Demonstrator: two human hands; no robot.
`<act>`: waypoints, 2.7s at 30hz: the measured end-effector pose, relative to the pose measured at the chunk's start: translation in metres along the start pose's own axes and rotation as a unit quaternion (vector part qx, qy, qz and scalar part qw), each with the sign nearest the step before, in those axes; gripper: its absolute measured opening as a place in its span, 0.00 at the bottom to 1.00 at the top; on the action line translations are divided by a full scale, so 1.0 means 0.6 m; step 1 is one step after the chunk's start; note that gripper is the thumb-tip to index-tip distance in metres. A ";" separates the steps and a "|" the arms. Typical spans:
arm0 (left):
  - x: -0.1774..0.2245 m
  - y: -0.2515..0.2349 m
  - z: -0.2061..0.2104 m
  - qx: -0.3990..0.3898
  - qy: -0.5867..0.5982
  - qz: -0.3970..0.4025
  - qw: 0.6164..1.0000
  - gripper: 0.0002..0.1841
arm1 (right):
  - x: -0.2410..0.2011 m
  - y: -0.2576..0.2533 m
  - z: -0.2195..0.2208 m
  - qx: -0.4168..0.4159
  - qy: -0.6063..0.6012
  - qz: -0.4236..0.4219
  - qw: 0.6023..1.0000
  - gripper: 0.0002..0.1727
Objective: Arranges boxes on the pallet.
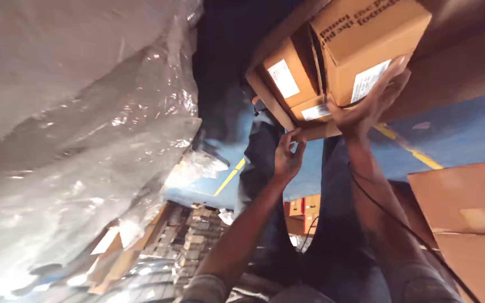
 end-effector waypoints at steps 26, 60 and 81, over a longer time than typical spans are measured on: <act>-0.131 0.078 0.053 -0.140 -0.111 -0.043 0.983 0.23 | -0.031 -0.123 0.192 -0.086 0.093 0.022 0.992 0.70; 0.583 1.033 -1.257 0.536 -0.188 0.423 0.706 0.65 | -0.610 0.470 -0.596 -0.251 0.012 -0.199 0.947 0.36; 0.678 1.027 -1.184 0.357 -0.529 0.283 0.716 0.75 | -0.672 0.553 -0.580 -0.295 -0.114 -0.188 0.930 0.37</act>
Point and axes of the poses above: each hand's wrist, its own y-axis away from the middle knuckle, its own z-axis out of the palm, x = y × z, the point moved 10 cm from there along -y, towards the middle knuckle, and after that the axes turned 5 degrees about z, right-handed, at the moved point
